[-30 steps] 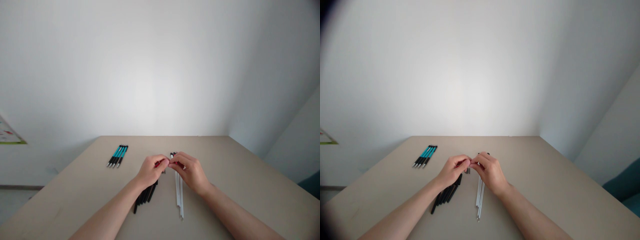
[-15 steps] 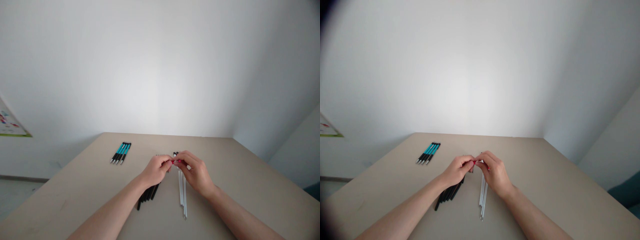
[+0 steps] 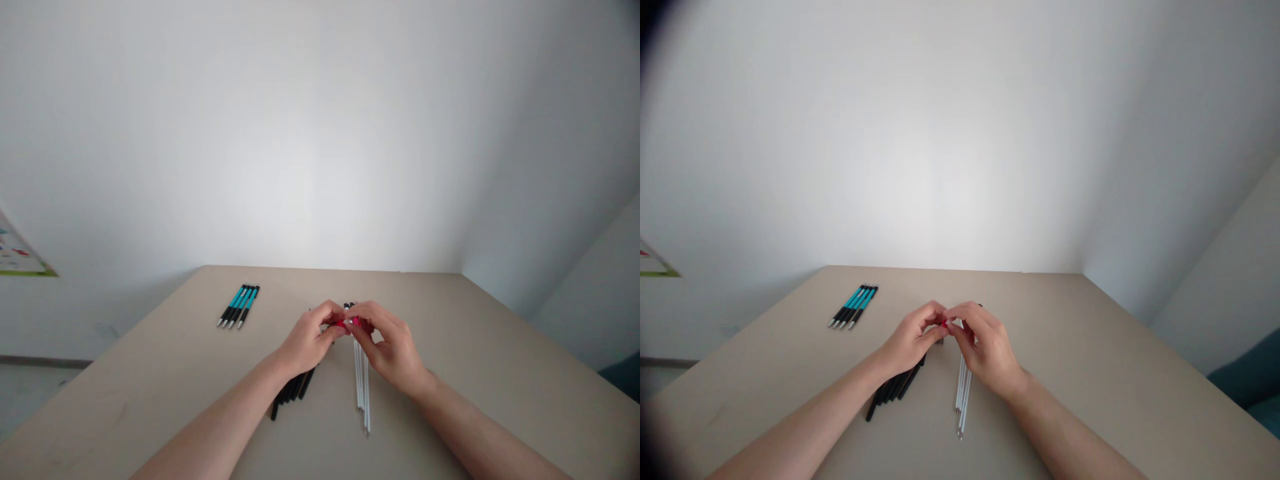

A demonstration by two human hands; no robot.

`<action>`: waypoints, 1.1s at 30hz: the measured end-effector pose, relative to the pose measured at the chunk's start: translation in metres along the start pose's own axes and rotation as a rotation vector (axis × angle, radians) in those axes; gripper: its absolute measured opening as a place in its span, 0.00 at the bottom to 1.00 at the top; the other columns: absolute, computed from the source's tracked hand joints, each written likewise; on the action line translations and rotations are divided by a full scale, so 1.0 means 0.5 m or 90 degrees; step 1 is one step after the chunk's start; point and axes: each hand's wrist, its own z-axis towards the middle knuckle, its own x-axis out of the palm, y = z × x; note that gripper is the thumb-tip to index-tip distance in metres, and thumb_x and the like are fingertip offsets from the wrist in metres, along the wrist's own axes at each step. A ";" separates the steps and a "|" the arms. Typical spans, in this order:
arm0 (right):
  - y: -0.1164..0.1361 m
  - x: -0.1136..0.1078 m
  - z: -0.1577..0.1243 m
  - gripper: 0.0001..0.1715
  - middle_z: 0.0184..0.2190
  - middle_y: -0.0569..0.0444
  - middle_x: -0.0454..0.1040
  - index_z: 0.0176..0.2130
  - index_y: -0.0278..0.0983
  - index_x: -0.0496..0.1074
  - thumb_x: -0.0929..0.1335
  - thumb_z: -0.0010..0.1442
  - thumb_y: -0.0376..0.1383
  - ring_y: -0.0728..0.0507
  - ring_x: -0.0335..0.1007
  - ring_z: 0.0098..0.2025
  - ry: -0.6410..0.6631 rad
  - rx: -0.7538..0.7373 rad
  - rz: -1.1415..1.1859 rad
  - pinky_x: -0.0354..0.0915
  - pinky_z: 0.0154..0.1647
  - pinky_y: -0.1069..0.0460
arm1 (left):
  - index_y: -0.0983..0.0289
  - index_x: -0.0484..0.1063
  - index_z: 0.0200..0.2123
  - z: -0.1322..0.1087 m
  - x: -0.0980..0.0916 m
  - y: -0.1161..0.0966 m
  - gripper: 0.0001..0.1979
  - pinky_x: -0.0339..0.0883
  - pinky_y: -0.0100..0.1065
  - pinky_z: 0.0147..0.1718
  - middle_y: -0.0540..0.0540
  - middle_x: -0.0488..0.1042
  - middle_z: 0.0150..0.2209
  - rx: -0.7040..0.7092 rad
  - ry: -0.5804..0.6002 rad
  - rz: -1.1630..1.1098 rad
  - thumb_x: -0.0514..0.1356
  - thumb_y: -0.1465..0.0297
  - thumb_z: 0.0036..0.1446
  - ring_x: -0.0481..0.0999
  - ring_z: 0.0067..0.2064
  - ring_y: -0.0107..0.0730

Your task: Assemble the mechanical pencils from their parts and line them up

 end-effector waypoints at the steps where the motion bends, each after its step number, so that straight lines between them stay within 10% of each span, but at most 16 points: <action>1: 0.000 0.001 -0.001 0.08 0.34 0.50 0.73 0.42 0.39 0.70 0.63 0.62 0.32 0.47 0.68 0.31 -0.003 -0.008 0.003 0.66 0.32 0.53 | 0.64 0.69 0.34 0.000 0.000 0.001 0.05 0.63 0.29 0.37 0.53 0.72 0.33 0.001 -0.006 -0.005 0.59 0.69 0.55 0.71 0.36 0.31; 21: 0.007 -0.020 0.006 0.07 0.31 0.51 0.70 0.37 0.37 0.71 0.64 0.59 0.30 0.48 0.65 0.29 0.014 0.004 -0.006 0.63 0.29 0.53 | 0.64 0.66 0.36 -0.004 -0.005 -0.008 0.06 0.64 0.29 0.34 0.52 0.74 0.30 0.010 -0.017 0.022 0.59 0.69 0.56 0.72 0.33 0.29; 33: -0.026 -0.059 0.001 0.12 0.18 0.60 0.66 0.26 0.34 0.73 0.64 0.41 0.23 0.52 0.60 0.20 0.558 0.109 -0.023 0.54 0.20 0.59 | 0.62 0.58 0.35 -0.001 -0.014 0.004 0.08 0.66 0.31 0.32 0.55 0.76 0.33 0.042 -0.069 -0.013 0.56 0.66 0.60 0.75 0.29 0.29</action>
